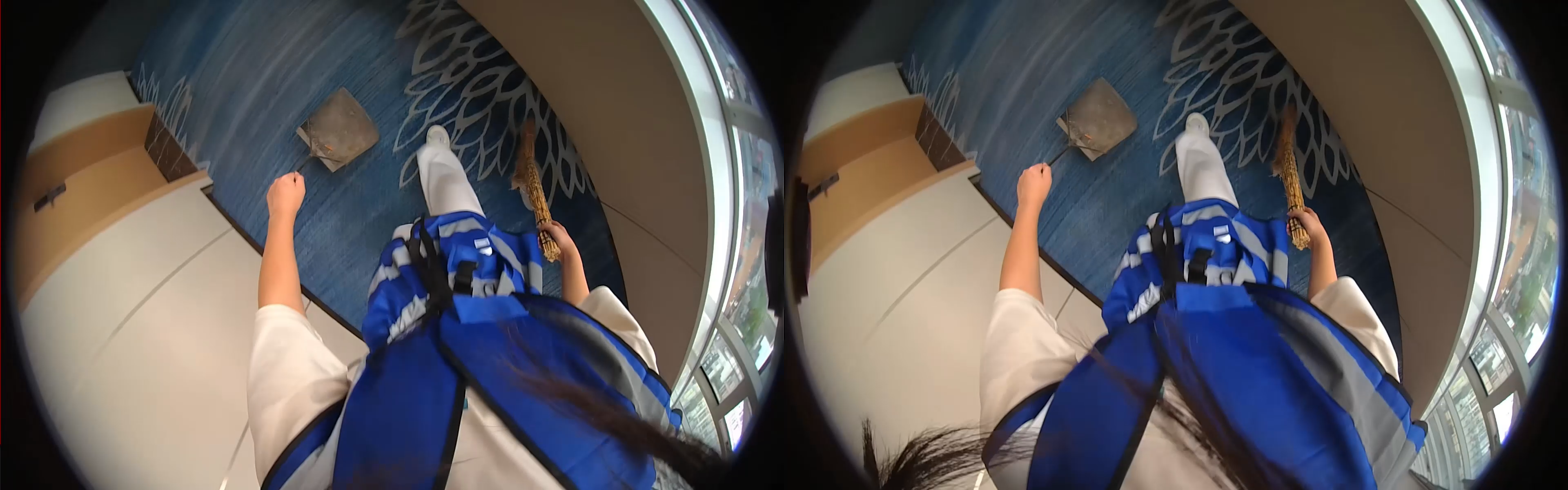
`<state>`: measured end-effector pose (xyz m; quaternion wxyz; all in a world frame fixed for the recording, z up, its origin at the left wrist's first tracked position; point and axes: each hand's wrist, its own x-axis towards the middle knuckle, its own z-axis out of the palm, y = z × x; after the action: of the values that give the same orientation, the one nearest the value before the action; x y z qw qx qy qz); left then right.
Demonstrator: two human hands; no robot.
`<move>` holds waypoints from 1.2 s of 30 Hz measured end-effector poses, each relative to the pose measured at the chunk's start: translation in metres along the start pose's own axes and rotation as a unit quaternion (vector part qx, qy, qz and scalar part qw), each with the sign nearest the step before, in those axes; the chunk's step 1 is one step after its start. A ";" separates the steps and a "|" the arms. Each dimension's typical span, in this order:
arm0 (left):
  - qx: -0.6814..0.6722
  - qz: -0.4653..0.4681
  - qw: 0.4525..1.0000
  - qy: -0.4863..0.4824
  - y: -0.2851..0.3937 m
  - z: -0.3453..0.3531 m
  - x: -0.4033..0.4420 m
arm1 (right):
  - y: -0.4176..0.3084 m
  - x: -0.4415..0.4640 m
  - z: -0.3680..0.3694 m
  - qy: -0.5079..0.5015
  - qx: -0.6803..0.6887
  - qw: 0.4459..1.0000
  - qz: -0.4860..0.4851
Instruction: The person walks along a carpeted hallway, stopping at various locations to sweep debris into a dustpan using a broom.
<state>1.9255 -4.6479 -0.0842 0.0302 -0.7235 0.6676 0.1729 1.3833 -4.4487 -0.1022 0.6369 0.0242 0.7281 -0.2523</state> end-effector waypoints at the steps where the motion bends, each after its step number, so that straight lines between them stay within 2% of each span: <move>1: -0.003 0.006 1.000 0.002 0.009 -0.001 0.022 | -0.014 0.008 0.003 -0.009 -0.017 1.000 -0.021; 3: 0.043 0.064 0.997 -0.003 0.025 0.000 0.055 | -0.042 0.024 -0.001 -0.019 -0.066 0.996 -0.059; 4: 0.036 0.084 0.996 0.000 0.031 0.014 0.065 | -0.053 0.021 0.006 0.009 -0.055 0.996 -0.073; 7: 0.044 0.145 0.988 -0.002 0.035 0.028 0.113 | -0.087 0.046 0.033 0.022 -0.085 0.994 -0.071; 11: 0.035 0.154 0.987 -0.015 0.071 0.057 0.142 | -0.127 0.089 0.046 0.057 -0.217 0.972 -0.066; 14: 0.020 0.184 0.983 0.005 0.102 0.056 0.165 | -0.132 0.103 0.085 0.065 -0.252 0.965 -0.040; 16: 0.004 0.259 0.964 0.061 0.110 0.058 0.178 | -0.122 0.109 0.106 0.107 -0.278 0.954 -0.040; 18: 0.005 0.286 0.953 0.101 0.123 0.064 0.189 | -0.114 0.138 0.095 0.115 -0.301 0.944 -0.071; 19: -0.019 0.300 0.945 0.126 0.116 0.058 0.189 | -0.105 0.154 0.100 0.139 -0.356 0.920 -0.087; 21: -0.030 0.314 0.925 0.212 0.107 0.043 0.174 | -0.109 0.153 0.117 0.120 -0.320 0.938 -0.061; 22: -0.031 0.280 0.943 0.177 0.100 0.034 0.147 | -0.116 0.147 0.132 0.102 -0.280 0.953 -0.049; 23: -0.028 0.183 0.982 0.040 0.088 0.030 0.111 | -0.116 0.148 0.139 0.106 -0.256 0.959 -0.066; 24: 0.037 0.090 0.984 -0.150 0.066 0.033 0.074 | -0.119 0.147 0.149 0.106 -0.252 0.960 -0.063; 25: 0.051 -0.051 0.932 -0.356 0.067 0.050 0.023 | -0.123 0.165 0.138 0.086 -0.237 0.966 -0.050; 26: 0.096 -0.066 0.813 -0.570 0.052 0.046 -0.008 | -0.130 0.165 0.147 0.079 -0.219 0.972 -0.042; 28: -0.008 -0.196 0.652 -0.733 0.044 0.024 -0.052 | -0.130 0.169 0.170 0.064 -0.189 0.978 -0.058; 30: -0.106 -0.233 0.723 -0.641 0.034 0.006 -0.065 | -0.128 0.164 0.211 0.074 -0.245 0.960 -0.111; 31: -0.137 -0.203 0.756 -0.607 0.031 0.000 -0.056 | -0.130 0.158 0.231 0.025 -0.192 0.973 -0.126; 32: -0.162 -0.190 0.783 -0.570 0.062 0.008 -0.055 | -0.118 0.182 0.224 0.039 -0.202 0.968 -0.140; 33: -0.152 -0.156 0.800 -0.560 0.051 0.006 -0.051 | -0.104 0.184 0.242 0.050 -0.231 0.962 -0.136; 34: -0.150 -0.152 0.800 -0.561 0.047 0.002 -0.044 | -0.104 0.184 0.260 -0.029 -0.230 0.968 -0.092; 36: -0.119 -0.150 0.784 -0.590 0.045 0.001 -0.029 | -0.094 0.166 0.294 -0.011 -0.318 0.922 -0.219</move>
<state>1.8803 -4.6244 -0.0681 0.3574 -0.5692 0.3761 0.6379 1.5876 -4.6952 -0.2447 0.5480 -0.3427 0.7499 -0.1413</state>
